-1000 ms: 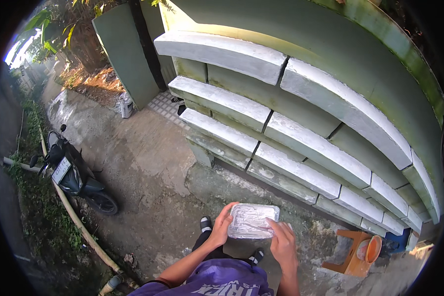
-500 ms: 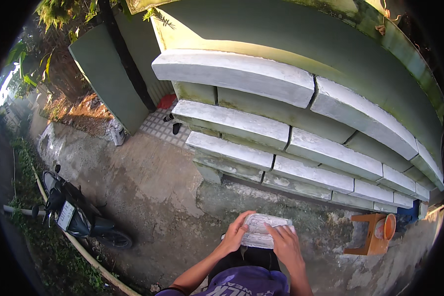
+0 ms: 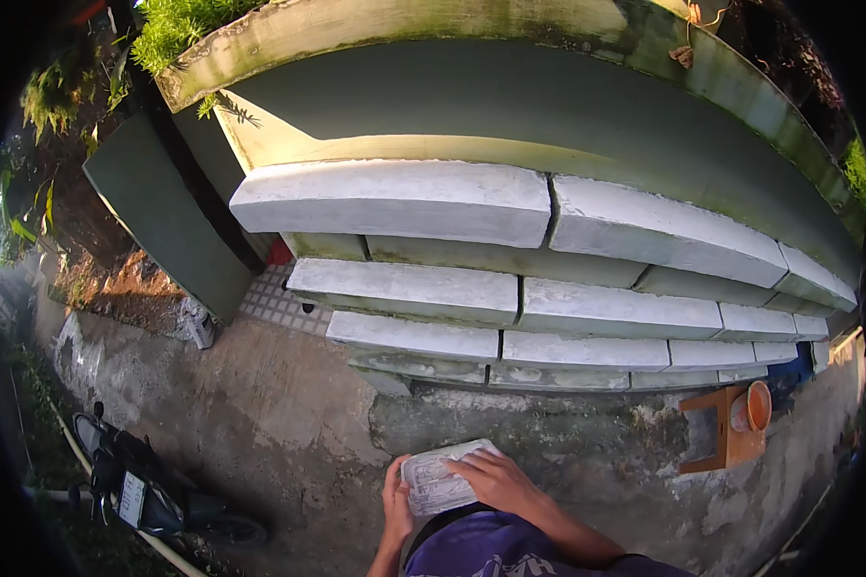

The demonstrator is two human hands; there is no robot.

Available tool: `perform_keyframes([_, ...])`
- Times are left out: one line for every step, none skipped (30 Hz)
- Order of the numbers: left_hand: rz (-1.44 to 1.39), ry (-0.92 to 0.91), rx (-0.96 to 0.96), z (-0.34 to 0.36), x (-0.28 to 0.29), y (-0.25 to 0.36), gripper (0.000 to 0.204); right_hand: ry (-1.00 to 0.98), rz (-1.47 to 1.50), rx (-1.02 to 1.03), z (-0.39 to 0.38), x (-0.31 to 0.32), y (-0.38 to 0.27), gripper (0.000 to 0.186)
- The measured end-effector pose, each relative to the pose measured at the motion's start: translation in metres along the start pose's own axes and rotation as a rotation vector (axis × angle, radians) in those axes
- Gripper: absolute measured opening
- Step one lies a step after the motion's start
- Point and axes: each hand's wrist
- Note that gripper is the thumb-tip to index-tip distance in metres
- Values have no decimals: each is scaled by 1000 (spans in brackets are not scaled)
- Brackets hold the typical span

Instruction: Applying white wall putty to the horizontal grooves of a brick wall using a putty knife.

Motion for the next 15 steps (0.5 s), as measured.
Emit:
perform_keyframes([10, 46, -54, 6, 4, -5, 51, 21, -5, 58, 7, -5, 6, 51])
perform_keyframes([20, 92, -108, 12, 6, -10, 50, 42, -9, 117, 15, -6, 12, 52])
perform_keyframes([-24, 126, -75, 18, 7, -10, 52, 25, -13, 148, 26, -3, 12, 52])
perform_keyframes([-21, 135, -84, 28, 6, -12, 52, 25, -8, 161, 34, 0, 15, 52])
perform_keyframes([-22, 167, -93, 38, 4, -13, 52, -2, 6, 178, 42, 2, 18, 52])
perform_keyframes([-26, 205, -100, 44, 0, -12, 52, -37, 21, 198, 49, 5, 21, 52])
perform_keyframes([-25, 228, -106, 52, -1, -9, 52, -29, 24, 212, 57, 6, 24, 52])
perform_keyframes([-31, 209, -84, 62, -1, -5, 53, -42, 35, 232, 64, 8, 27, 52])
perform_keyframes([-39, 202, -66, 71, -3, -1, 54, -16, 32, 217, 70, 10, 31, 50])
perform_keyframes([-41, 240, -78, 81, -3, 2, 54, 11, 28, 201, 77, 11, 36, 48])
perform_keyframes([-30, 207, -85, 90, -5, 4, 52, -9, 45, 233, 82, 12, 43, 48])
perform_keyframes([-18, 177, -93, 99, -6, 3, 51, -24, 23, 209, 86, 14, 52, 47])
perform_keyframes([5, 183, -142, 108, -6, -2, 50, -40, 3, 183, 89, 16, 58, 46])
perform_keyframes([7, 223, -150, 114, -6, -6, 50, -61, 21, 212, 94, 19, 64, 46])
perform_keyframes([-13, 195, -134, 120, -6, -7, 50, -57, -7, 197, 98, 22, 68, 43])
Point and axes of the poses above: each hand's wrist, its own z-axis towards the middle knuckle, its own x-axis out of the back of the hand, y = z × x, and after that the axes turned 3 degrees about -x, right-handed
